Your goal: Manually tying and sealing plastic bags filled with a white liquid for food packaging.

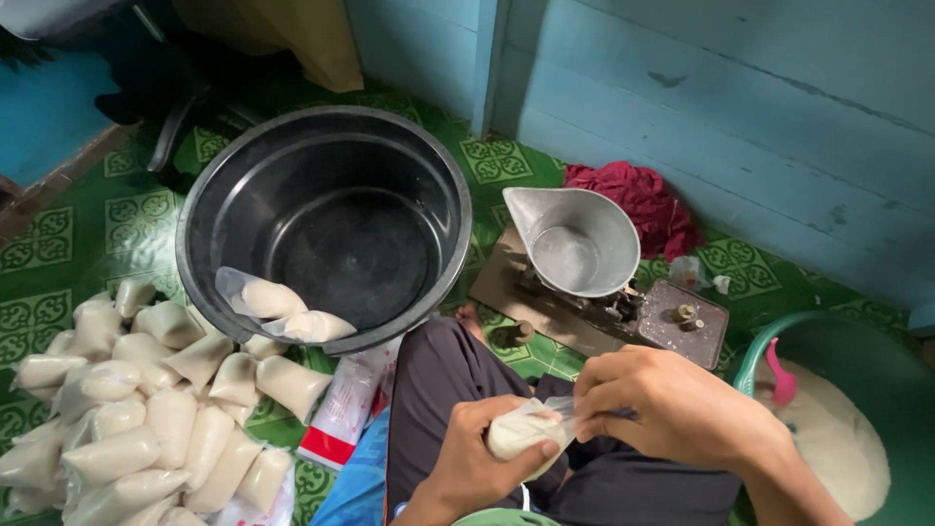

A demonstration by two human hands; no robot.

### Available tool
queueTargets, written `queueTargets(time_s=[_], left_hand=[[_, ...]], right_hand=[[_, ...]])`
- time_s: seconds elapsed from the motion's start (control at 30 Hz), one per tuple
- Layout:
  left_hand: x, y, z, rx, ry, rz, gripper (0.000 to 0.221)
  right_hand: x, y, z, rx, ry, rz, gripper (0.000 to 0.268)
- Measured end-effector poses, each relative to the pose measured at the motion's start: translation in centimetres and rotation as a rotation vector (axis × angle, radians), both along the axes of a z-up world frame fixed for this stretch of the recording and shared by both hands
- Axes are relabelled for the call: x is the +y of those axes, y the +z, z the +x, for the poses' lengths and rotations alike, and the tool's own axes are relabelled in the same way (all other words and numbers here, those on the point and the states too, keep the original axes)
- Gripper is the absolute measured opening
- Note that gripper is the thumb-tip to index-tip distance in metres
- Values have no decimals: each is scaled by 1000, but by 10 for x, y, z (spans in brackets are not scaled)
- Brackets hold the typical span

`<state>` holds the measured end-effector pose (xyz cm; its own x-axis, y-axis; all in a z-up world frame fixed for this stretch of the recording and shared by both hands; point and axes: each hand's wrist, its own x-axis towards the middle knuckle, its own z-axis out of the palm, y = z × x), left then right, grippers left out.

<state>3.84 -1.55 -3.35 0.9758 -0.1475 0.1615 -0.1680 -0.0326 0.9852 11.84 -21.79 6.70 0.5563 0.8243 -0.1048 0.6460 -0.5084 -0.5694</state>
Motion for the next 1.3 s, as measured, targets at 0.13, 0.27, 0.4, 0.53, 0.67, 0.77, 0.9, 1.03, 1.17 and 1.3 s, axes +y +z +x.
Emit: queueTargets(time_s=[0.13, 0.27, 0.4, 0.53, 0.67, 0.77, 0.9, 1.03, 1.17, 1.3], left_hand=[[-5, -5, -1, 52, 23, -5, 27], [-7, -7, -1, 51, 77, 1, 28], [-8, -20, -2, 56, 80, -1, 26], [-12, -25, -4, 65, 104, 55, 31], [-11, -9, -5, 13, 102, -3, 20], [-10, 1, -6, 13, 95, -18, 13], [-3, 17, -8, -48, 49, -28, 15], [8, 37, -17, 85, -35, 51, 11], [16, 43, -26, 81, -67, 232, 15], [23, 31, -35, -11, -173, 372, 40]], right_hand=[[2, 5, -2, 100, -61, -23, 12], [11, -6, -15, -92, -114, 269, 63], [25, -51, -27, -377, -214, 61, 72], [36, -70, -27, -507, -260, 126, 55], [38, -81, -23, -769, -226, 137, 52], [38, -83, -22, -822, -180, 155, 45], [37, -77, -23, -818, -111, 203, 35], [33, -65, -29, -760, -45, 169, 50], [37, -31, -32, -895, 105, 189, 47], [38, 7, -29, -1063, 315, 176, 48]])
